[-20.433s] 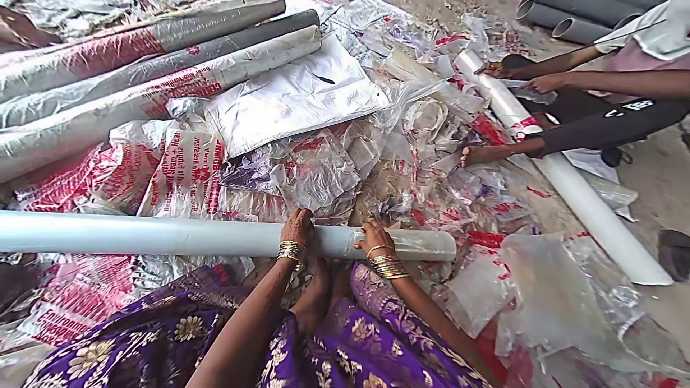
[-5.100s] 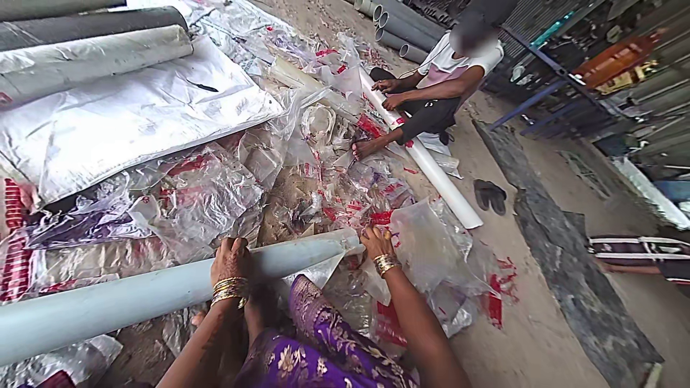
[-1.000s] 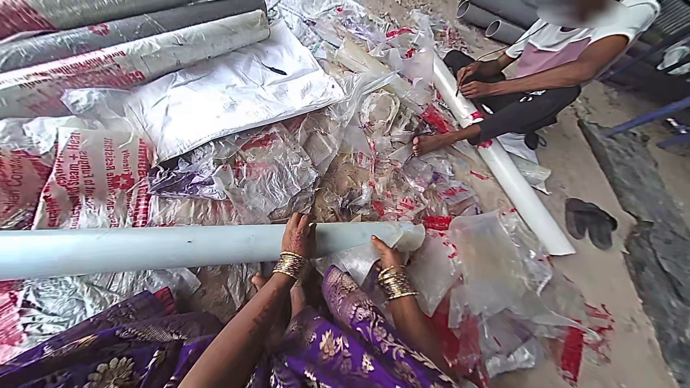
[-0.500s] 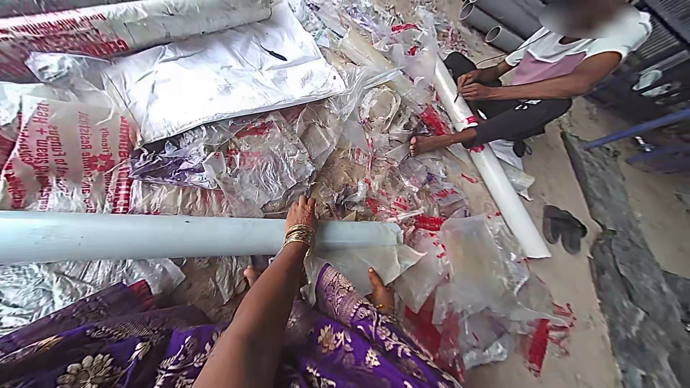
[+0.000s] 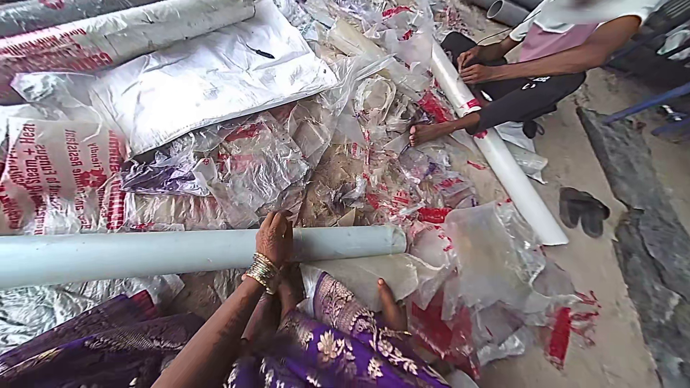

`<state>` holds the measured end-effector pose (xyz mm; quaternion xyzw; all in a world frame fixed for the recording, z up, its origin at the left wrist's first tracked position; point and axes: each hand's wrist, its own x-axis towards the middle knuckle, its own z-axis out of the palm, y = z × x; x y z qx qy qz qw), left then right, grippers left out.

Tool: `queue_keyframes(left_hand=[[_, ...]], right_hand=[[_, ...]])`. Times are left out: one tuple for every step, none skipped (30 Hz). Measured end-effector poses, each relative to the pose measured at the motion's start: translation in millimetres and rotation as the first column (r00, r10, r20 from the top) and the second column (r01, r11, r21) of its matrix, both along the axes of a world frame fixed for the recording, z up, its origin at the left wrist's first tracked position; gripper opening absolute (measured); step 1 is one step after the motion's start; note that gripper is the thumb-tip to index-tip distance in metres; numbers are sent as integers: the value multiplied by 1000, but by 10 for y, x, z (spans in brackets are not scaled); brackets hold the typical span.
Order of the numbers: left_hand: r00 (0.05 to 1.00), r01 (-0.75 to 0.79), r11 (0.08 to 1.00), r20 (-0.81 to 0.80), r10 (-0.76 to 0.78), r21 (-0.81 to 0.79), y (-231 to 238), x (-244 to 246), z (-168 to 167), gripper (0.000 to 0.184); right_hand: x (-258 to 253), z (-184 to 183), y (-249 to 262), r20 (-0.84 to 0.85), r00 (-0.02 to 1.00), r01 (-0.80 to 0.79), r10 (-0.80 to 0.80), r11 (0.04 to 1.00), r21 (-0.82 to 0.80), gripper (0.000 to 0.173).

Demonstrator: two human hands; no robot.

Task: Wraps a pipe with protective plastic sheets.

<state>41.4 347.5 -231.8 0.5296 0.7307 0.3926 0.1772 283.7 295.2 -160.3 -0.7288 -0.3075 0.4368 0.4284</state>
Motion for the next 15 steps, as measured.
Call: queue_keyframes(left_hand=[[1000,-29,999,4,29,22,-89,-45,-41,24],[999,-38,999,8,38,17,-145,-84,-76,24],[1000,-28,1000,10,28,1,-180,-102,-103,25],[1000,-6,1000,4,6,-11,-196,-98,-131,24],[1000,14,1000,-18,-14,-11,-200,-77,-164,23],[998,14,1000,-65,-13,19,-187,-48,-215,21],[994,5,1000,-110,-2,29,-152,-35,-242,21],[993,-2,1000,-117,-2,-29,-95,-40,-204,23],[995,-4,989,-95,-10,-146,-2,-69,-127,27],[999,0,954,-47,-15,-299,129,-120,-23,32],[1000,8,909,-2,-10,-417,287,-185,68,35],[1000,8,875,18,1,-484,431,-244,113,35],[1000,11,854,27,4,-520,540,-285,120,36],[1000,15,846,23,-4,-533,621,-317,110,36],[1000,25,843,12,-22,-538,692,-350,116,36]], right_hand=[[-19,17,37,-21,1000,7,-7,1000,7,31],[-44,27,76,-38,999,21,-20,1000,11,31],[-65,33,117,-48,998,31,-30,999,10,32],[-80,36,158,-51,998,34,-34,999,4,33],[-98,52,195,-61,997,42,-42,999,-10,36],[-117,62,226,-68,996,60,-61,998,-21,36],[-130,71,241,-70,995,76,-78,997,-35,35],[-125,83,230,-72,994,82,-85,995,-49,35],[-105,92,204,-64,994,80,-84,995,-66,34],[-80,107,168,-51,996,74,-79,994,-84,32],[-59,121,137,-40,997,68,-72,994,-91,31],[-45,130,109,-22,997,68,-70,994,-87,29],[-27,178,74,-11,998,66,-67,994,-84,30],[0,240,28,-2,998,69,-69,994,-82,31],[36,290,-39,0,997,71,-71,994,-84,32]])
